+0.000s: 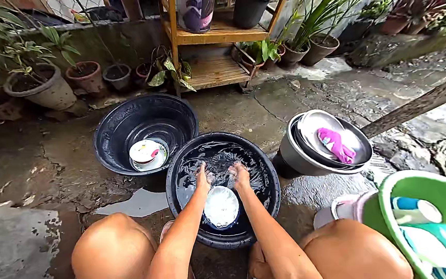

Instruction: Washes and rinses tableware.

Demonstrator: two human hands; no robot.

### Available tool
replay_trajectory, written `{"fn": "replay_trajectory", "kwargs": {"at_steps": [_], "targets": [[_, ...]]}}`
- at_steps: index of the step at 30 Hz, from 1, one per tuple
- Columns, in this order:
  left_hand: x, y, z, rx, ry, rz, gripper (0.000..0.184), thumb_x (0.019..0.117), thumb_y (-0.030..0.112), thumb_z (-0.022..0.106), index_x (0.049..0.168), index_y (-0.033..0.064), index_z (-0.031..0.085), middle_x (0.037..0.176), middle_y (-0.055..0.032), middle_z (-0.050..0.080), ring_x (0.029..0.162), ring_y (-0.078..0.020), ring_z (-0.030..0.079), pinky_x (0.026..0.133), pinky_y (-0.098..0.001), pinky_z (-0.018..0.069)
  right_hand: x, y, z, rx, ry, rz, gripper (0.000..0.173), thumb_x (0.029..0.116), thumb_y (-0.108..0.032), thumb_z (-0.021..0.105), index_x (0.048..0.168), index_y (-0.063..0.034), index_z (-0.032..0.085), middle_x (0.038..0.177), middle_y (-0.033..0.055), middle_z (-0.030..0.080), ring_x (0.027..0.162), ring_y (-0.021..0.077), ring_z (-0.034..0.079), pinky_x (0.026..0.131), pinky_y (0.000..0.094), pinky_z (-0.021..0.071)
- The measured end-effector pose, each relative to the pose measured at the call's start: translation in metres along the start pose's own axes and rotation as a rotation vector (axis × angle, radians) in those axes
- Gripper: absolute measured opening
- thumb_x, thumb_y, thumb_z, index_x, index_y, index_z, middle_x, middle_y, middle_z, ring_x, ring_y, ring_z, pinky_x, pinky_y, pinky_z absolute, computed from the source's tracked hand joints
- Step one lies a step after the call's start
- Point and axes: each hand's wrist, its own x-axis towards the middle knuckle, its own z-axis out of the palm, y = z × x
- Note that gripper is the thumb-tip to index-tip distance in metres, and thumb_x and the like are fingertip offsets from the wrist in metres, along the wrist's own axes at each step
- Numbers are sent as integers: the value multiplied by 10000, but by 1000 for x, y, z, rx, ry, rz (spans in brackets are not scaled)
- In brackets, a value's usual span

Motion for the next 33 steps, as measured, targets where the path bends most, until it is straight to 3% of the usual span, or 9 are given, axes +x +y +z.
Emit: {"fn": "replay_trajectory", "kwargs": {"at_steps": [3,8,11,15,18,21,24,28,33], "targets": [[-4,9,6,-101,-123,-141,614,1094,494,349,1532,64,349,1392,-227,544,1143,-299,598,941,-443,518,-22,0,14,-389,-317,-254,398,1059,-88,443,1394,125,474,1220,233,654,1066,231,651,924,369,535],[0,16,10,-73,-260,-213,619,1079,548,332,1457,70,439,1325,-167,593,1147,-265,602,956,-464,516,-12,-32,5,-1686,-876,-749,424,1001,-130,573,1382,54,582,1412,310,567,1388,490,468,1177,724,191],[5,3,16,-99,-304,-227,576,1068,554,330,1369,92,497,1200,-133,638,1047,-242,630,883,-451,534,-4,-37,26,-1226,-675,-351,392,975,-109,615,1343,24,620,1360,196,631,1320,277,559,1157,497,373],[0,-6,19,-246,-380,-114,422,1102,447,326,1215,100,538,1021,-56,658,919,-168,659,811,-355,567,-18,-30,48,-342,-309,74,268,1072,-195,489,1101,39,617,883,125,636,755,186,609,711,368,533],[2,10,14,-90,-333,-165,545,1105,483,306,1413,66,476,1221,-128,635,1053,-210,630,914,-405,531,-19,-23,21,-1304,-716,-351,354,1072,-135,458,1324,32,642,1347,231,638,1335,344,552,1172,571,333],[1,14,15,42,-311,-260,536,1087,474,370,1396,51,484,1231,-154,629,1073,-244,625,926,-452,523,-29,-25,16,-1792,-795,-562,401,1021,-48,516,1412,13,582,1459,294,536,1439,507,393,1143,809,94],[-2,13,18,-55,-340,-236,501,1083,497,342,1304,81,515,1115,-113,646,997,-219,631,875,-440,534,-28,-33,32,-1221,-660,-240,527,978,-96,611,1485,-2,502,1446,208,567,1371,302,510,1160,550,344],[-2,10,20,-187,-233,-67,444,1098,399,393,1335,38,499,1122,-121,632,967,-193,631,857,-371,548,-15,-35,20,-215,-431,206,446,1117,-357,370,1294,13,546,1033,157,730,870,231,712,768,404,576],[4,2,17,-107,13,49,545,1094,387,451,1476,-1,420,1407,-222,498,1195,-290,521,1002,-468,445,10,-13,-12,-168,335,-197,407,1124,-239,380,1304,55,596,1112,206,708,940,240,692,861,390,538]]}}
